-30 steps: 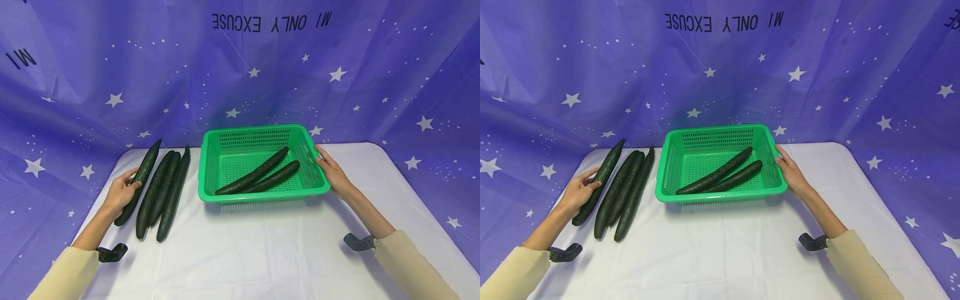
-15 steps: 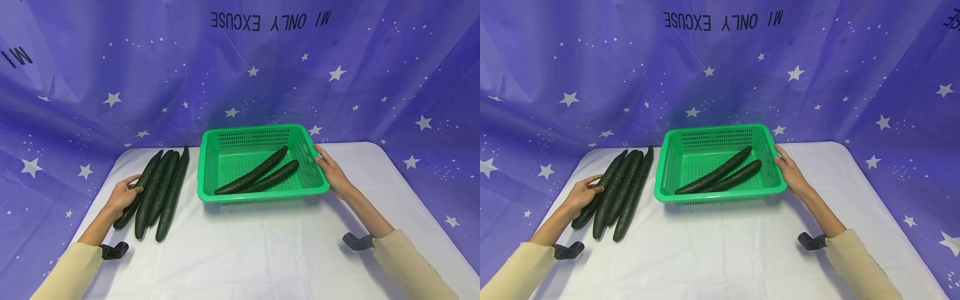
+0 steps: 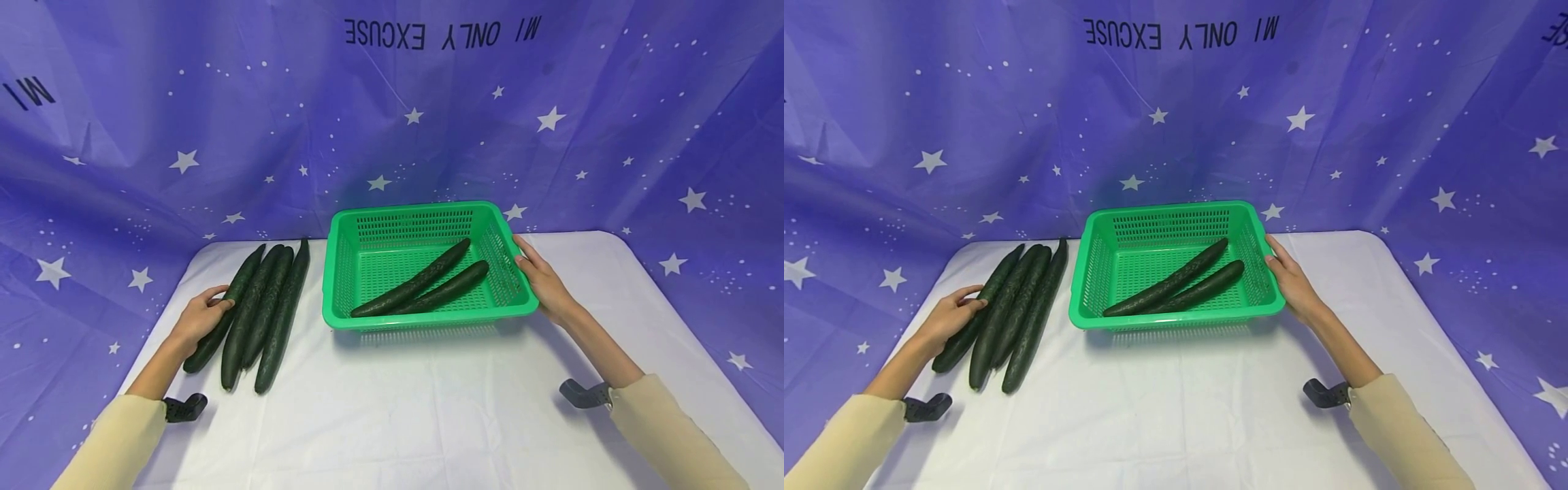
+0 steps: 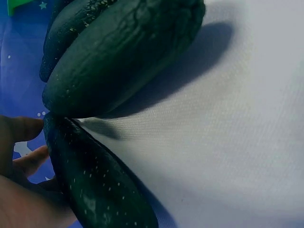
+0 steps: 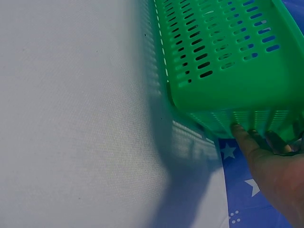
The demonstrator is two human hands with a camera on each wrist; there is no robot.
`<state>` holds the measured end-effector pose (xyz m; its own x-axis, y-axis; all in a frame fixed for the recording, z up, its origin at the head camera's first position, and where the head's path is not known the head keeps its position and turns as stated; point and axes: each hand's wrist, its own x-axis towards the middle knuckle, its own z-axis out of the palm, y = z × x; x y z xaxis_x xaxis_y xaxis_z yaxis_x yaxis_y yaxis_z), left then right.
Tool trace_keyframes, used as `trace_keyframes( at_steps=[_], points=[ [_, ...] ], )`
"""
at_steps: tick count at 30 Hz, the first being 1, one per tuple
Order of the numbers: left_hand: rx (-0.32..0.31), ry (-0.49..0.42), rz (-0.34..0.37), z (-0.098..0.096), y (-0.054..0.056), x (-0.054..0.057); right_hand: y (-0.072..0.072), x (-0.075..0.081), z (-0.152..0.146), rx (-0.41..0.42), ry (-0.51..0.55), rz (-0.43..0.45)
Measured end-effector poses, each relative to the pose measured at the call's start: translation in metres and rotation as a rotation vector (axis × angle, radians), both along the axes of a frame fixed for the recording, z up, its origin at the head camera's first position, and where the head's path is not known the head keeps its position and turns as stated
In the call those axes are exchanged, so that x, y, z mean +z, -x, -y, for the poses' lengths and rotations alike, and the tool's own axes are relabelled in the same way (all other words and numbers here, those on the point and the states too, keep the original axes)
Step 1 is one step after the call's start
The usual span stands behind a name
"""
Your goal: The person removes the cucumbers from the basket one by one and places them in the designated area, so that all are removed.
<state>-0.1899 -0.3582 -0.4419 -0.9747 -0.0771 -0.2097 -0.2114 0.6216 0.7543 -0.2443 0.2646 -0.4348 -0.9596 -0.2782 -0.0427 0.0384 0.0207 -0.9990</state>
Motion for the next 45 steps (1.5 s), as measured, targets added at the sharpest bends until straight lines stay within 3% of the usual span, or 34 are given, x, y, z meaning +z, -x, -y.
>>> trace_keyframes(
  at_steps=[10,19,24,29,35,45],
  points=[
    [0.018,0.056,0.023,0.002,0.005,0.002,0.001,0.001,0.001,0.005,-0.004,-0.001],
    [0.023,0.104,-0.054,0.002,0.007,0.008,0.002,0.001,0.001,0.001,0.003,0.005],
    [0.045,0.114,-0.141,-0.007,0.007,0.017,0.002,0.001,0.002,0.0,0.01,0.008],
    [0.004,0.062,-0.239,-0.038,0.005,0.035,0.002,0.001,0.001,-0.008,-0.009,0.007],
    [-0.112,-0.025,-0.275,-0.088,0.002,0.055,0.001,0.001,0.0,-0.005,-0.016,0.006],
    [-0.278,-0.18,-0.323,-0.164,0.007,0.064,0.001,0.0,0.0,-0.003,0.004,0.011]
  ],
)
